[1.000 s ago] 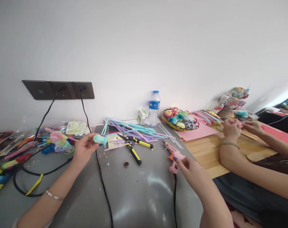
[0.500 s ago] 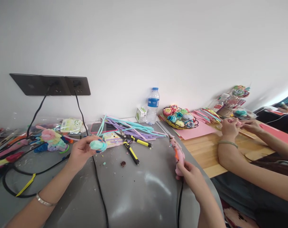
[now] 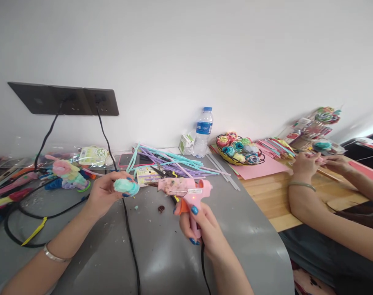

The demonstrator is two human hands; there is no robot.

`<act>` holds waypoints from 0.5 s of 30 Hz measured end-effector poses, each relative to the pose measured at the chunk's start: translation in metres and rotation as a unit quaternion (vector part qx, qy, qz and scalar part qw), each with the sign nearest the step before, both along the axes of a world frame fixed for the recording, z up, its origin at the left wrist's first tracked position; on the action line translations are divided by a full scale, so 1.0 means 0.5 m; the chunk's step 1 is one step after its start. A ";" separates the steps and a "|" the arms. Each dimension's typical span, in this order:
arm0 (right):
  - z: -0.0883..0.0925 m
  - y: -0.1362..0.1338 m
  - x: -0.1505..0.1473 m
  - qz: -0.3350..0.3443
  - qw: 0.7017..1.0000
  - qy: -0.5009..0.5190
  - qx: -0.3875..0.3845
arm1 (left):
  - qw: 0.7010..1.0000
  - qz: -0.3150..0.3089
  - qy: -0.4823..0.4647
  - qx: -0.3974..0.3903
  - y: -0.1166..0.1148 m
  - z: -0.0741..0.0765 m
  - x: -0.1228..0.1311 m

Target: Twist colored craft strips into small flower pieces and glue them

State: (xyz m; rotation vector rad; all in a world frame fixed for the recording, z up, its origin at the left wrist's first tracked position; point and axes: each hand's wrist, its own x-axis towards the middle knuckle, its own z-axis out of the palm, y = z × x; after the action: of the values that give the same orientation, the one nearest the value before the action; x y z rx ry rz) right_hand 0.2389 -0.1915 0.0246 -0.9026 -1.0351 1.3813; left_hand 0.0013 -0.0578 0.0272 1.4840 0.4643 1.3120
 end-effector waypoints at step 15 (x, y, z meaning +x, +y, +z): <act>0.015 0.000 -0.023 0.044 0.997 -0.067 0.005 | 0.997 -0.055 -0.052 -0.027 -0.009 0.005 0.003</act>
State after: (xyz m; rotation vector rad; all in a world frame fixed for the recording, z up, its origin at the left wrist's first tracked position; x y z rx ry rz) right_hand 0.2272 -0.1915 0.0319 -0.9630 -1.1945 1.4018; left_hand 0.0027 -0.0621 0.0294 1.3688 0.3425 1.2729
